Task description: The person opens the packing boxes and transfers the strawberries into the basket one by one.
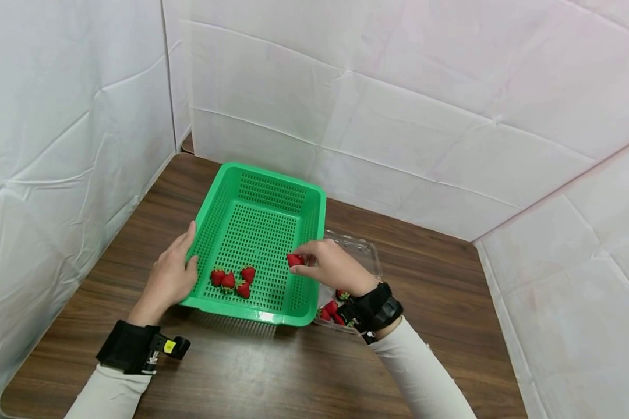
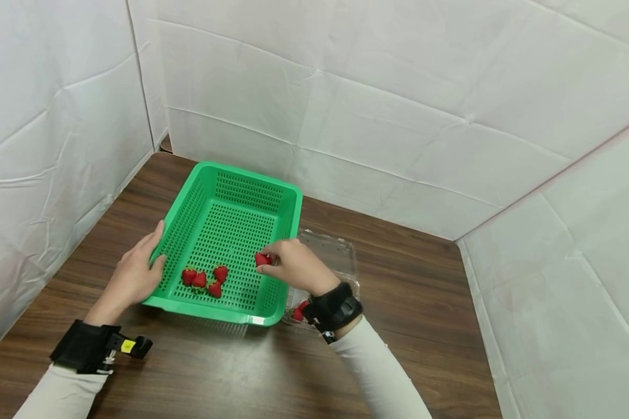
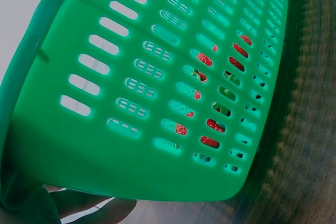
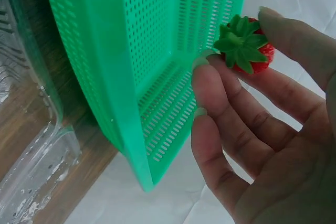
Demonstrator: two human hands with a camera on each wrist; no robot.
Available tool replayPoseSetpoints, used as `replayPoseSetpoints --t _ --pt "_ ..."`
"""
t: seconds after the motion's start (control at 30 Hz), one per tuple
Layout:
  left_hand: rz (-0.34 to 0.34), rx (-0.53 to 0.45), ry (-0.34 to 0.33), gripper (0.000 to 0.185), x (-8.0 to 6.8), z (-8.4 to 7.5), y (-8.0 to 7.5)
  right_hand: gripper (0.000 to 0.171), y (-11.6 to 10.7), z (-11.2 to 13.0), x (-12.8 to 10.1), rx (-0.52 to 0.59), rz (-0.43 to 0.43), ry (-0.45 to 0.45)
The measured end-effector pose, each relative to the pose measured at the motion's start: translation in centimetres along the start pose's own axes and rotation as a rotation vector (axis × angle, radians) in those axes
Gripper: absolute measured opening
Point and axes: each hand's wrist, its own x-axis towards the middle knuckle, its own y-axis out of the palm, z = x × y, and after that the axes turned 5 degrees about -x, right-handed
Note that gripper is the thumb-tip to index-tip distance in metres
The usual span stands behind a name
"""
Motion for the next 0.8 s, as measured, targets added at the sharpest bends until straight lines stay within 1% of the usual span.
replayPoseSetpoints --t 0.17,0.33,0.63,0.8 --pt "0.005 -0.003 -0.003 0.072 0.0 0.0 0.0 0.026 0.1 0.5 0.7 -0.028 -0.005 -0.01" --pt "-0.002 -0.002 0.004 0.071 0.0 0.1 0.0 0.025 0.1 1.1 1.5 -0.045 0.009 -0.006" --pt "0.001 -0.012 -0.003 0.071 0.0 0.0 0.0 0.02 0.2 1.6 2.9 -0.075 0.03 -0.063" --pt "0.0 -0.011 0.0 0.072 0.0 0.0 0.0 0.025 0.4 2.0 3.5 -0.082 0.023 -0.057"
